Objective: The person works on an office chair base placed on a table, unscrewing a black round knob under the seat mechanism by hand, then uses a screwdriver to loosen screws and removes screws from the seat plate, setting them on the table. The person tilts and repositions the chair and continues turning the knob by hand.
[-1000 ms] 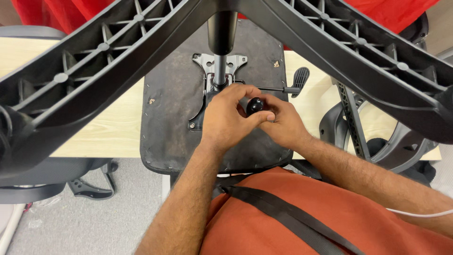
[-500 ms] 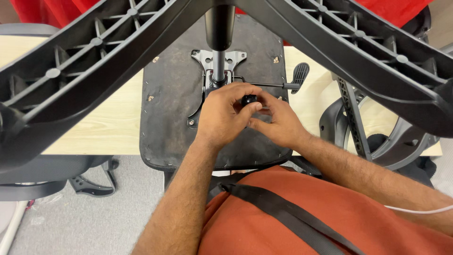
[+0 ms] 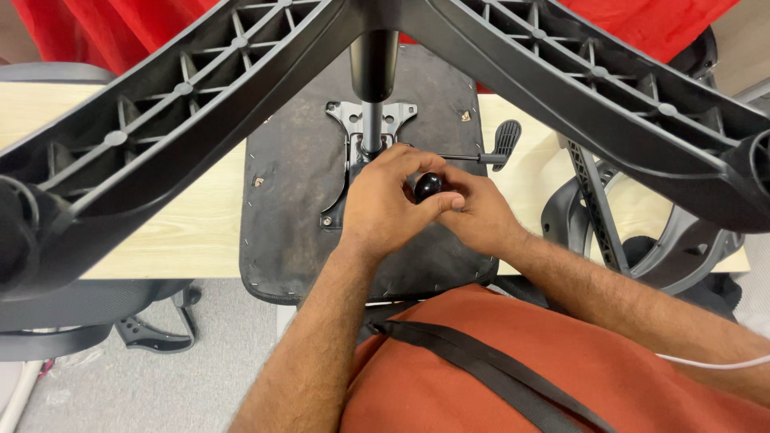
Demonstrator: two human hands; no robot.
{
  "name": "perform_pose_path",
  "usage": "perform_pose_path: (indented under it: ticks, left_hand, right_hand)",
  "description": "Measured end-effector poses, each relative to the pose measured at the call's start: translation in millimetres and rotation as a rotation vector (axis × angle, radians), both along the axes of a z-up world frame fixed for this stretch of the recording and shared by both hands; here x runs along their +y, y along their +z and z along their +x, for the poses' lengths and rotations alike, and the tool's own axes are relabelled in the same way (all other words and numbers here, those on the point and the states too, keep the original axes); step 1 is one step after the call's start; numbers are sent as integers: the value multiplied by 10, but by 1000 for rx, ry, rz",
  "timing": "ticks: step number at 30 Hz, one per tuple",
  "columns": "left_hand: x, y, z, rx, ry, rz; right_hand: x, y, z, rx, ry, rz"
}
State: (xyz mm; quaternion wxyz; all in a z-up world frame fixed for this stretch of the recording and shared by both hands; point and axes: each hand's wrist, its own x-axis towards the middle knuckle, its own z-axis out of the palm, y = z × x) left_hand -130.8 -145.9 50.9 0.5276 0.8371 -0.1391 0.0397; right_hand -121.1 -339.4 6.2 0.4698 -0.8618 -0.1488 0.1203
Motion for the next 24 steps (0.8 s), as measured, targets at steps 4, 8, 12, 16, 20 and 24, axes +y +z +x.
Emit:
perform_pose_path:
  ticks: [4,8,12,16,20,24]
  left_hand:
    - [98,-25,-48,-62,-97,-106]
    - [178,-35,-37,34,-137,-90]
    - [115,-79,-39,41,-99,-127]
    - [68,-66,-55,23,-87,-134]
    - [62,-34,-30,37,-70,-96]
    - [35,-26,-10,50,-42,-61]
  right_hand:
    - [-15,-55,0,30,94,167]
    - [21,-69,24,33,124,188]
    - [-29,-93,-15,31,120,201]
    - [-47,-60,-47,-49,118,154]
    - [-58,-10,-53,-22,101,128]
    - [-74,20,-82,-31,76,38]
